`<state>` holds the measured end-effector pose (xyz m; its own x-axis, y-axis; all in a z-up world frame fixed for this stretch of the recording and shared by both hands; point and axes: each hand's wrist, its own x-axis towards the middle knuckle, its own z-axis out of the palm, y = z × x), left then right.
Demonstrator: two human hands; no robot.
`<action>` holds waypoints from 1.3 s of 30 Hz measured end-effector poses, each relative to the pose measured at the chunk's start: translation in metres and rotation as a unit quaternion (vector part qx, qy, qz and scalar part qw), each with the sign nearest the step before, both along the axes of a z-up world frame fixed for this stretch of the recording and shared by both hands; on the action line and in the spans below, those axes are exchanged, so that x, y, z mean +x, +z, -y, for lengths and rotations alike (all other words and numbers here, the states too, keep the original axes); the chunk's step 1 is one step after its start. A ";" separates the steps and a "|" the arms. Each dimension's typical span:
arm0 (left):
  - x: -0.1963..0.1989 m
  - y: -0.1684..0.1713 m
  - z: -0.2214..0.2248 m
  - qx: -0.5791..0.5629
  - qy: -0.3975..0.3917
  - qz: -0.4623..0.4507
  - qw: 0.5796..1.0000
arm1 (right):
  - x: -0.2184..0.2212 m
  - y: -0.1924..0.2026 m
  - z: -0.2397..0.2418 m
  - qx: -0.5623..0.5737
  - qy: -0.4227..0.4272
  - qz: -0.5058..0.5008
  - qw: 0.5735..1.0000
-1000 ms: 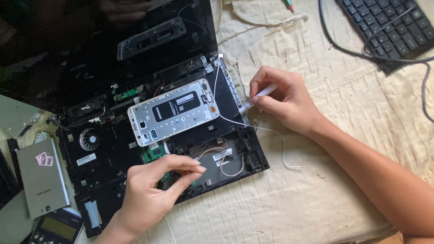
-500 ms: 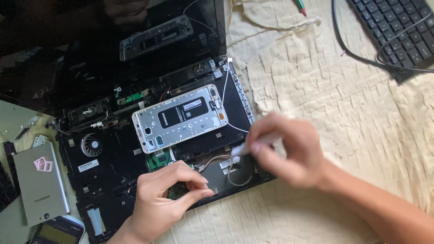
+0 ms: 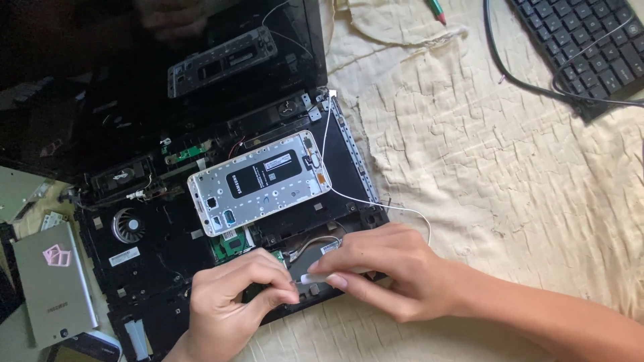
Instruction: Repairing internal laptop components and handling a phone mid-frame using a plastic tool.
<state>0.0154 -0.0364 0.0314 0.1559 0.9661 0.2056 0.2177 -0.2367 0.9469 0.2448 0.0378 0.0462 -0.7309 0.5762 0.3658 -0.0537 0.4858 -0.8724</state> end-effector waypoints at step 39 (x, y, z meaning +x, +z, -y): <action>-0.003 -0.011 0.010 -0.053 0.096 0.043 0.993 | -0.005 -0.014 0.017 0.062 -0.032 0.009 0.998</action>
<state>0.0120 -0.0467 0.0203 -0.0474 0.9934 0.1048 0.1669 -0.0956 0.9813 0.2400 0.0210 0.0322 -0.7014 0.5734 0.4234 -0.0037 0.5911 -0.8066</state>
